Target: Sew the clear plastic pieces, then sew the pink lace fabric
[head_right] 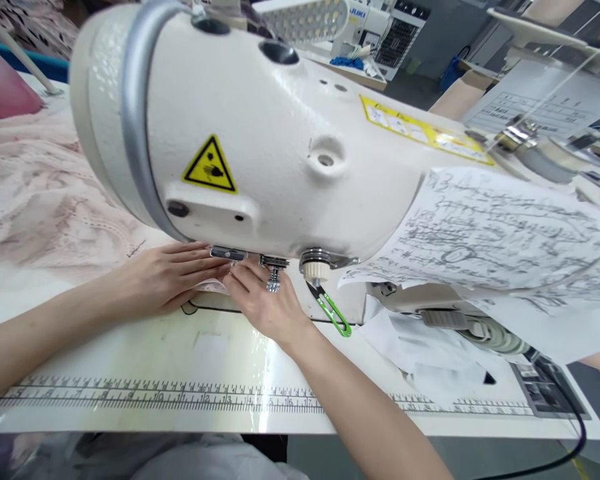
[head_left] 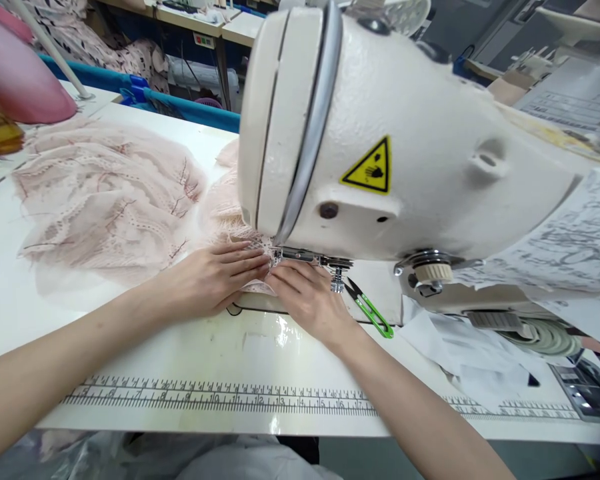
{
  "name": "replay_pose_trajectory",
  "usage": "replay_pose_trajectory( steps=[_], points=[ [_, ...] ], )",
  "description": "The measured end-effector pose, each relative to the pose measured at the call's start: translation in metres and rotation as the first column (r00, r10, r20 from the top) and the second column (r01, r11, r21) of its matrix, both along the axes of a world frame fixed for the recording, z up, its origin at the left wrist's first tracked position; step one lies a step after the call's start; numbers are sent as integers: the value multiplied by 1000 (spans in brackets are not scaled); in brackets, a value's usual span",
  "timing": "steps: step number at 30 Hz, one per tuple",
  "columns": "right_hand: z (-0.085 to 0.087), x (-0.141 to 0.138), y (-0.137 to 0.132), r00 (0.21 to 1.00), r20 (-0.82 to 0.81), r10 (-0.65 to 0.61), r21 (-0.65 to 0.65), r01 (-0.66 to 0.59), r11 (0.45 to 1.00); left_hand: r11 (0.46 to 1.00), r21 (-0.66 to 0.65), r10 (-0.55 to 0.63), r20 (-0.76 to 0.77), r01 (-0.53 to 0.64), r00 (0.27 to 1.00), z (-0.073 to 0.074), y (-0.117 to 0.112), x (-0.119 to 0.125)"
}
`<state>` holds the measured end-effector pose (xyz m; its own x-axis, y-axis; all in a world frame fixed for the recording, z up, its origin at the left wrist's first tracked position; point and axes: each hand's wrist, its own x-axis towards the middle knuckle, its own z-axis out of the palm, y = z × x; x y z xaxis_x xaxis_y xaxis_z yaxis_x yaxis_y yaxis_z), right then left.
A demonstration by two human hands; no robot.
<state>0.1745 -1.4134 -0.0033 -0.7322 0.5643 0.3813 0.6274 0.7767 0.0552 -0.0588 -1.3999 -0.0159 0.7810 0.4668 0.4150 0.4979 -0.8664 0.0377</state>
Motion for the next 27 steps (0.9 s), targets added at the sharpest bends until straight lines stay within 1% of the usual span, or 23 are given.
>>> replay_pose_trajectory(
  steps=[3, 10, 15, 18, 21, 27],
  points=[
    [-2, -3, -2, 1000, -7, 7, 5, -7, 1000, 999, -39, 8, 4, -7, 1000, -1, 3, -3],
    [-3, -8, -5, 999, -20, 32, 65, -30, 997, 999, 1, 36, -19, -36, 999, -2, 3, -2],
    [0, -9, -5, 999, -20, 28, 97, -26, 995, 997, -40, 70, -42, -72, 997, -1, -1, 0],
    [1, -9, -5, 1000, -8, 26, 90, -25, 996, 995, -19, 100, -46, -101, 994, -1, -3, 3],
    [1, -8, -5, 1000, -11, 27, 82, -26, 996, 993, 20, 119, -18, -119, 993, -1, -6, 6],
    [2, -5, -4, 998, -18, 53, 99, -51, 994, 985, 73, 154, -5, -153, 988, -2, -9, 11]
  ],
)
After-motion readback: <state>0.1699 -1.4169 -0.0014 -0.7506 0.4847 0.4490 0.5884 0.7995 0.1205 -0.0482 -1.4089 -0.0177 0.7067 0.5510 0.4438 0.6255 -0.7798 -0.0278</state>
